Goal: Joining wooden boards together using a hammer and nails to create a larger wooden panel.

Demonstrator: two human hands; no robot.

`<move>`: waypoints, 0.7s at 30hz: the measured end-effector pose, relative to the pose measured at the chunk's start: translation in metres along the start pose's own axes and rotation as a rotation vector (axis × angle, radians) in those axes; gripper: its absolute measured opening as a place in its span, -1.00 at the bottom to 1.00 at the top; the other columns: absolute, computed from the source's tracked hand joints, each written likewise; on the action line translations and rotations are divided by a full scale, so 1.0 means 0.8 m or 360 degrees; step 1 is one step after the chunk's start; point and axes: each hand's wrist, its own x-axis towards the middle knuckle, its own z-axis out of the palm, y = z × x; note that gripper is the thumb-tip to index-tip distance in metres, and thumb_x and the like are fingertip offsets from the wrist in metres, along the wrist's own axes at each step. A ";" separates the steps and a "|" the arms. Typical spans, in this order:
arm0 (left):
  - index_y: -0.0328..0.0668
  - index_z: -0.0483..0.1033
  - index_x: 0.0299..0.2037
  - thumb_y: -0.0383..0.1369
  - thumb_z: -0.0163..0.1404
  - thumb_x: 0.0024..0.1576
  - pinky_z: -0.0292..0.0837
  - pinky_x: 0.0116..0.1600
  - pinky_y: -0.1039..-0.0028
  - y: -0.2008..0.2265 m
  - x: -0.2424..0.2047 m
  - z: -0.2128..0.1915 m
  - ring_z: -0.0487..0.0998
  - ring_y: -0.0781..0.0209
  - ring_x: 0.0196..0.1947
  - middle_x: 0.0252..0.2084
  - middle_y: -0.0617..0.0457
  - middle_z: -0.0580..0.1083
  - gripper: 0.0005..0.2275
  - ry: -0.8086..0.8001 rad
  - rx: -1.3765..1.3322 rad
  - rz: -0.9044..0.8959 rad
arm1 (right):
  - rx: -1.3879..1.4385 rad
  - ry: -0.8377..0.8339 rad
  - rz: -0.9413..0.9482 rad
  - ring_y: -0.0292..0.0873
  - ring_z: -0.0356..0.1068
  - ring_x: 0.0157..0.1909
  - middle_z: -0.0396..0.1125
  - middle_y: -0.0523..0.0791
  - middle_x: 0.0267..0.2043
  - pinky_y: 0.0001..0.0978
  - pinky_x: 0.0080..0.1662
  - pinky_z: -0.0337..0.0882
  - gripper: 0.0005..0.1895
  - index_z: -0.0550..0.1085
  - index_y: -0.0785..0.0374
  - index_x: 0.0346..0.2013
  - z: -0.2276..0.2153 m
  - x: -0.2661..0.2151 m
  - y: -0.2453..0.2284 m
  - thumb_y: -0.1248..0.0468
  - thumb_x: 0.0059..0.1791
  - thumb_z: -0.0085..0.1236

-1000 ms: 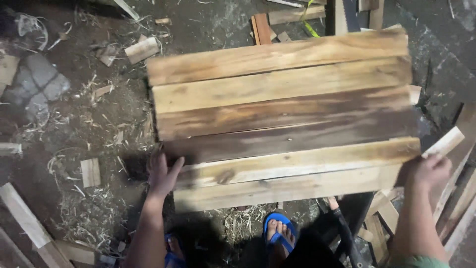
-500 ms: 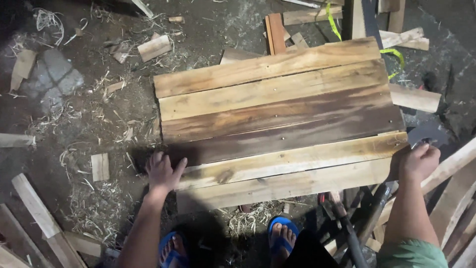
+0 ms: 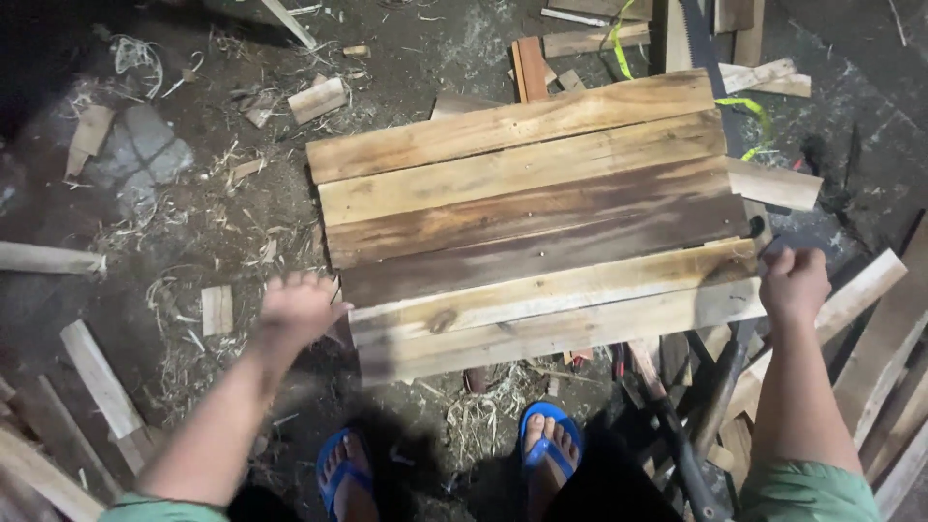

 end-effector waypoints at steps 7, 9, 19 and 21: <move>0.08 0.45 0.15 0.20 -0.27 0.21 0.32 0.41 0.13 -0.052 -0.148 -0.104 0.46 0.10 0.31 0.23 0.07 0.48 -0.47 -0.0355 -0.0093 -0.0240 | 0.0399 -0.0319 -0.0270 -0.06 0.52 -0.24 0.49 0.07 -0.24 -0.28 -0.14 0.48 -0.83 0.47 0.51 0.02 -0.087 -0.076 -0.172 0.41 0.19 0.07; 0.11 0.44 0.17 0.22 -0.27 0.19 0.34 0.41 0.12 -0.065 -0.210 -0.100 0.48 0.13 0.30 0.23 0.10 0.48 -0.46 -0.0401 -0.0138 -0.0328 | 0.0274 -0.0428 -0.0299 -0.02 0.51 -0.19 0.50 0.06 -0.22 -0.21 -0.08 0.47 -0.80 0.51 0.47 0.00 -0.114 -0.115 -0.228 0.37 0.16 0.08; 0.28 0.26 0.40 0.15 -0.24 0.19 0.73 0.19 0.12 -0.071 -0.524 0.044 0.71 0.02 0.07 0.36 0.07 0.40 -0.43 -0.0788 -0.0868 -0.1019 | 0.0899 -0.1111 -0.0597 -0.20 0.51 -0.36 0.41 -0.08 -0.36 -0.46 -0.30 0.45 -0.86 0.47 0.39 -0.10 -0.152 -0.244 -0.285 0.47 0.07 0.00; 0.14 0.43 0.27 0.04 -0.10 0.17 0.67 0.09 0.25 -0.058 -0.533 0.062 0.72 0.07 -0.02 0.17 0.08 0.55 -0.52 -0.0616 -0.1118 -0.1127 | 0.0766 -0.1130 -0.0551 -0.21 0.55 -0.29 0.48 -0.06 -0.32 -0.46 -0.22 0.49 -0.83 0.50 0.40 -0.09 -0.181 -0.268 -0.323 0.40 0.05 0.08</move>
